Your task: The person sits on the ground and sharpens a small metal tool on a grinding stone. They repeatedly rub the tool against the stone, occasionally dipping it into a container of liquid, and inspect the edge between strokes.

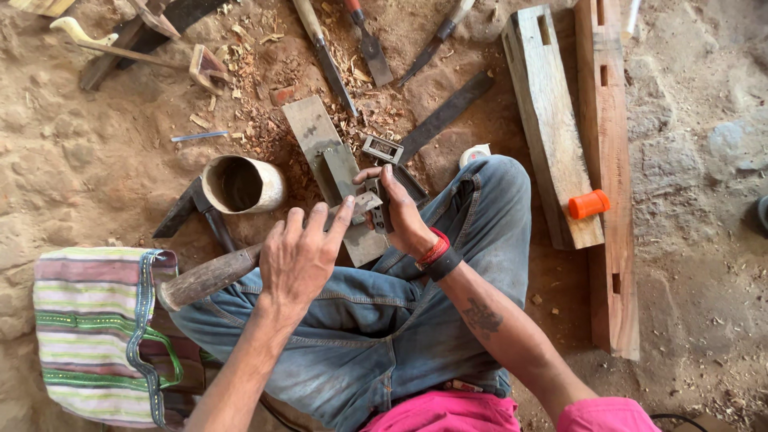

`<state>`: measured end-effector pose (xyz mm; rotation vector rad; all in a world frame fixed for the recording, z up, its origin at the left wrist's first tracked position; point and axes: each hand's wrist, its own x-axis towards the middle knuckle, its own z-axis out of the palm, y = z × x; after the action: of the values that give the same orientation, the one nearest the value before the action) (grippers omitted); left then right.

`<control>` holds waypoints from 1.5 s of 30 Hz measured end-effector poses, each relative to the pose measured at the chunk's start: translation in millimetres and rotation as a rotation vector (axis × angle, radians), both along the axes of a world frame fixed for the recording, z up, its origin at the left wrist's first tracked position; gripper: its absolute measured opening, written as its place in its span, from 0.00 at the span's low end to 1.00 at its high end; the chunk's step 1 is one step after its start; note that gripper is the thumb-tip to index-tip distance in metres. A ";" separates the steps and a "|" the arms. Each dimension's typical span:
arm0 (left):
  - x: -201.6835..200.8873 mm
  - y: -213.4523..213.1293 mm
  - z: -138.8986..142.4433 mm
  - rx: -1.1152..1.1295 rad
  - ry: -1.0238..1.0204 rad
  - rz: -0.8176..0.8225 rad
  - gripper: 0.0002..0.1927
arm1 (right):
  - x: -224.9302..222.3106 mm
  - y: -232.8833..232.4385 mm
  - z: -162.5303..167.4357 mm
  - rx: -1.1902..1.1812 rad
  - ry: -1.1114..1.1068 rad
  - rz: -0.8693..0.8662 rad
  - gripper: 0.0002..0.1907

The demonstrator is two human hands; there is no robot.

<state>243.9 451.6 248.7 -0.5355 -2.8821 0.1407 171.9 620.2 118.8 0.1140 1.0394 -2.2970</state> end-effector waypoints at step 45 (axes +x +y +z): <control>-17.2 -4.7 -11.6 1.018 -1.076 0.718 0.16 | 15.9 2.9 -16.3 0.237 0.457 0.044 0.30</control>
<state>226.8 446.9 237.1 0.8615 -3.2080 -1.8785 187.9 623.1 102.5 -0.3518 1.5233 -2.2012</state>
